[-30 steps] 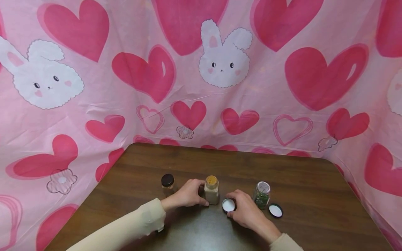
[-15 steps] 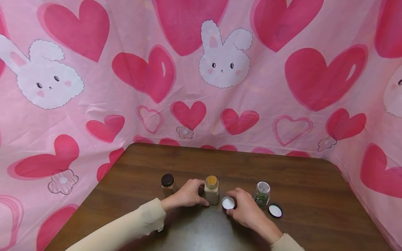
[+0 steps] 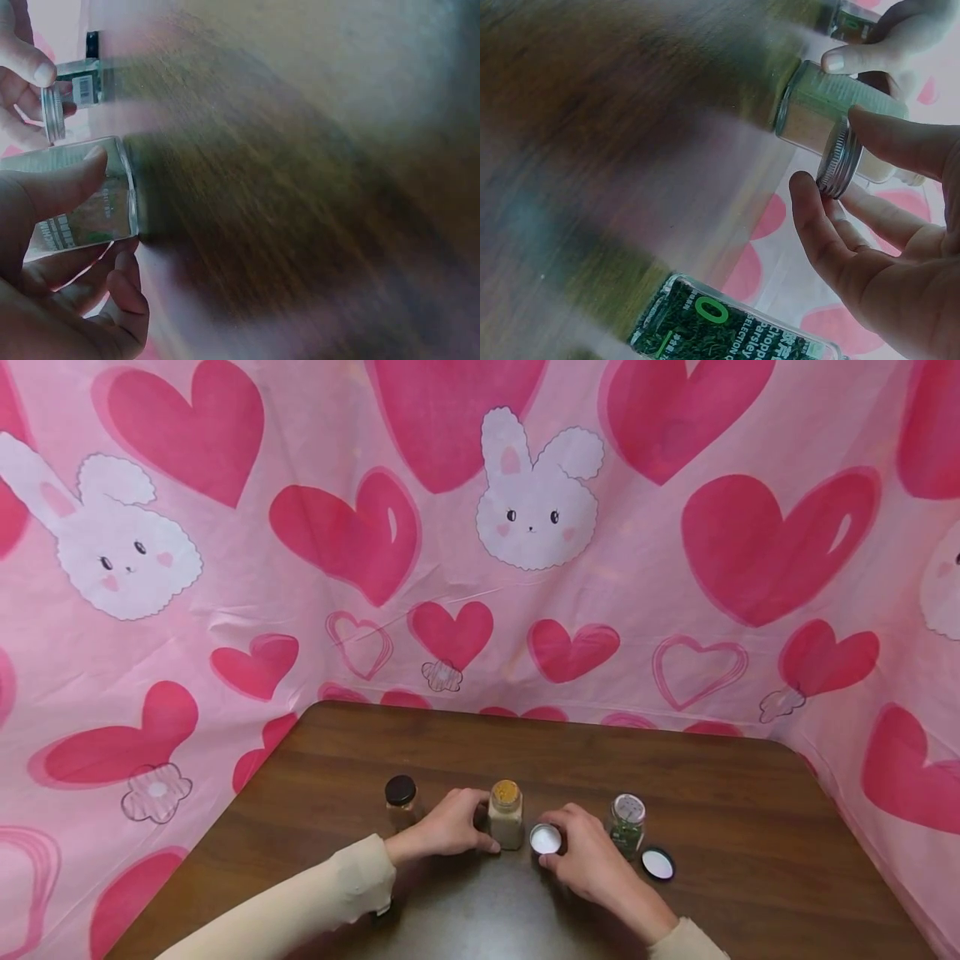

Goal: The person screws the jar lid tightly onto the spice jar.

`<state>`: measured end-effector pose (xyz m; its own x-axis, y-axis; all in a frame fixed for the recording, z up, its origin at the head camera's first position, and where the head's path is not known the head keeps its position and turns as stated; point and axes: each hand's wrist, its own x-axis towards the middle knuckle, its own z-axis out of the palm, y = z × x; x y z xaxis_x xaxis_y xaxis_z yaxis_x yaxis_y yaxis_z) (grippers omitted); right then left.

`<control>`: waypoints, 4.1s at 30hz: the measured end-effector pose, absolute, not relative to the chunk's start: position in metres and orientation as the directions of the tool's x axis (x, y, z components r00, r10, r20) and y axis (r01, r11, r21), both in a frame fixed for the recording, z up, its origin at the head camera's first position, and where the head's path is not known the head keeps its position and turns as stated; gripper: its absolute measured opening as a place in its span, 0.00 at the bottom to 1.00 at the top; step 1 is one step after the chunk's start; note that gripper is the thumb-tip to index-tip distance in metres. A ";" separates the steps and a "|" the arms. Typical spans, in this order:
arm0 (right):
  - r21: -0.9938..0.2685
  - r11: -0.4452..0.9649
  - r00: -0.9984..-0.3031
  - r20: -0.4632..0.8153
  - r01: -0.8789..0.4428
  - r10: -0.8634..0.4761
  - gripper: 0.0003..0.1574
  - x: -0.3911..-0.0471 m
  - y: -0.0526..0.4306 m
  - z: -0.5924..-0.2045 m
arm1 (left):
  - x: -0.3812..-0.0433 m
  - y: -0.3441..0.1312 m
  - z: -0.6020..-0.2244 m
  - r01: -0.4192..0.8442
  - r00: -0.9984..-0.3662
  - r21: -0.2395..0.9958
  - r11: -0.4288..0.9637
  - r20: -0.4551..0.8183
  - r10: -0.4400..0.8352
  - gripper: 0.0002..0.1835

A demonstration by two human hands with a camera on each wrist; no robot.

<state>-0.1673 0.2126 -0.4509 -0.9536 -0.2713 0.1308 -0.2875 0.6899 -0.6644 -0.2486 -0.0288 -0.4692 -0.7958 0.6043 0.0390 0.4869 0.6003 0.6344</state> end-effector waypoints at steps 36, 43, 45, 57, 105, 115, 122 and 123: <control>-0.666 0.693 -0.961 0.171 -0.276 -0.219 0.26 -0.168 0.209 -0.431 | -0.247 -0.029 -0.469 0.483 -0.797 0.635 0.603 0.033 0.603 0.28; -0.656 0.698 -0.957 0.204 -0.289 -0.204 0.29 -0.169 0.209 -0.428 | -0.247 -0.031 -0.468 0.481 -0.791 0.649 0.590 0.031 0.611 0.27; -0.656 0.696 -0.957 0.208 -0.291 -0.205 0.30 -0.169 0.208 -0.427 | -0.250 -0.031 -0.474 0.514 -0.777 0.634 0.578 0.059 0.627 0.27; -0.638 0.691 -0.940 0.259 -0.340 -0.223 0.32 -0.172 0.206 -0.421 | -0.247 -0.029 -0.469 0.495 -0.792 0.634 0.594 0.048 0.609 0.27; -0.651 0.662 -0.928 0.281 -0.372 -0.245 0.34 -0.174 0.204 -0.411 | -0.245 -0.028 -0.467 0.519 -0.785 0.598 0.611 0.050 0.618 0.28; -0.639 0.669 -0.925 0.289 -0.379 -0.247 0.34 -0.174 0.202 -0.406 | -0.246 -0.029 -0.470 0.553 -0.770 0.589 0.590 0.089 0.632 0.26; -0.629 0.675 -0.921 0.305 -0.387 -0.245 0.34 -0.176 0.200 -0.405 | -0.243 -0.028 -0.466 0.511 -0.790 0.599 0.616 0.046 0.611 0.27; -0.629 0.675 -0.921 0.305 -0.385 -0.241 0.34 -0.177 0.200 -0.405 | -0.242 -0.028 -0.466 0.509 -0.791 0.600 0.617 0.044 0.610 0.27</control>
